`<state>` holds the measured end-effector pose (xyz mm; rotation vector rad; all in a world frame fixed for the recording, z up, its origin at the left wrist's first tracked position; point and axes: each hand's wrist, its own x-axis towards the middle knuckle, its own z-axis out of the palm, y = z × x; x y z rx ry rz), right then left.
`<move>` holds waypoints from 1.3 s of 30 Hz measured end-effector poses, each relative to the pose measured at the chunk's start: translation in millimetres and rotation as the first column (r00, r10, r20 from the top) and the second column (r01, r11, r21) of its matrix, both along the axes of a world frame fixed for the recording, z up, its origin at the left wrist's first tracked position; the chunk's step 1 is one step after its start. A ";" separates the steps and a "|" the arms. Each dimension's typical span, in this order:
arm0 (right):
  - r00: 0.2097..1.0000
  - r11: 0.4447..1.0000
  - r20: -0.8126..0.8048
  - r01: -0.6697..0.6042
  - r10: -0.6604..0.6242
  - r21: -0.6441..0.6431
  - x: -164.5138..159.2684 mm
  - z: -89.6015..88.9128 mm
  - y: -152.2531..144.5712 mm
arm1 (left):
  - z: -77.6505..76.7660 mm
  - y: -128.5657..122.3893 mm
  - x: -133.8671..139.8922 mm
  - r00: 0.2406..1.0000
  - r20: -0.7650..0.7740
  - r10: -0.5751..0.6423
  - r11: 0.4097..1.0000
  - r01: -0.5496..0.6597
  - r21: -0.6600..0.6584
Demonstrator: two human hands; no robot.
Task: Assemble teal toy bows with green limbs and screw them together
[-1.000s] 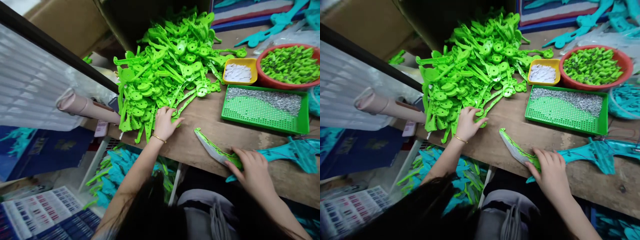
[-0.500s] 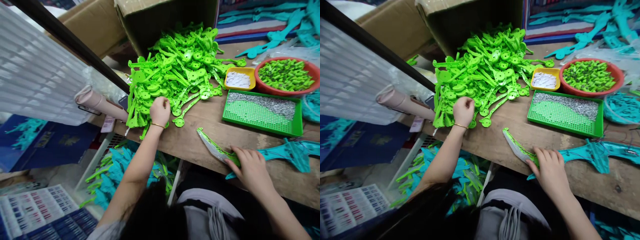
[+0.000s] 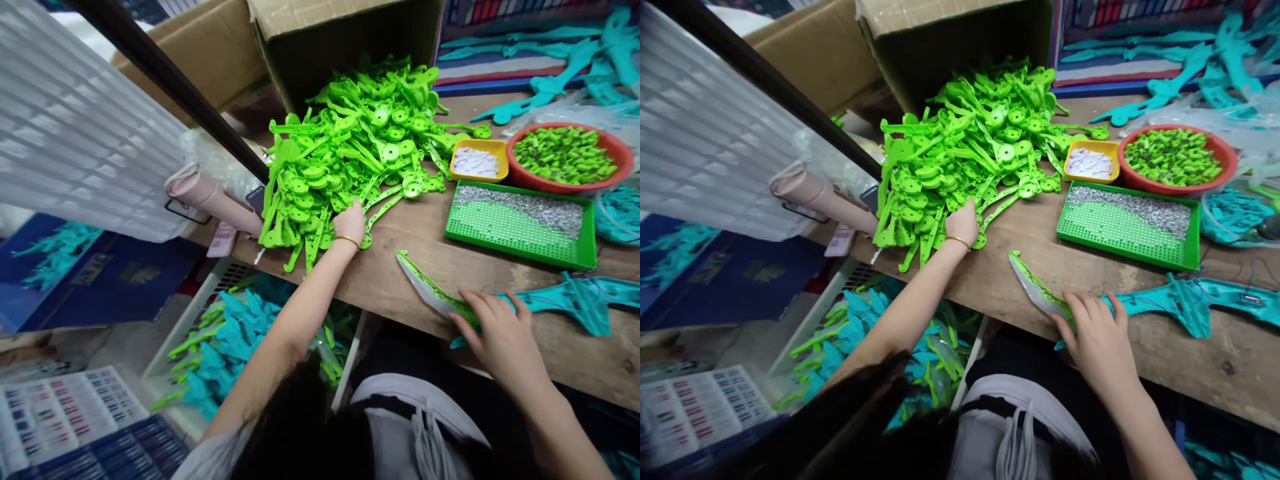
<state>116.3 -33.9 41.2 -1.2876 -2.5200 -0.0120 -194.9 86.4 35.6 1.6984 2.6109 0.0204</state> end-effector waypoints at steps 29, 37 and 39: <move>0.982 1.000 -0.190 0.001 -0.002 -0.003 0.1 -12.2 7.8 | -13.2 -65.2 51.8 0.453 0.875 -0.171 0.973 -0.062 0.222; 0.962 0.999 -0.272 0.041 -0.032 0.028 4.7 -36.6 9.3 | -17.4 -74.0 61.2 0.363 0.918 -0.160 0.983 -0.028 0.183; 0.956 0.998 -0.290 0.049 -0.034 0.045 4.8 -37.2 9.0 | -17.3 -76.9 65.6 0.012 0.994 -0.105 0.986 -0.129 0.106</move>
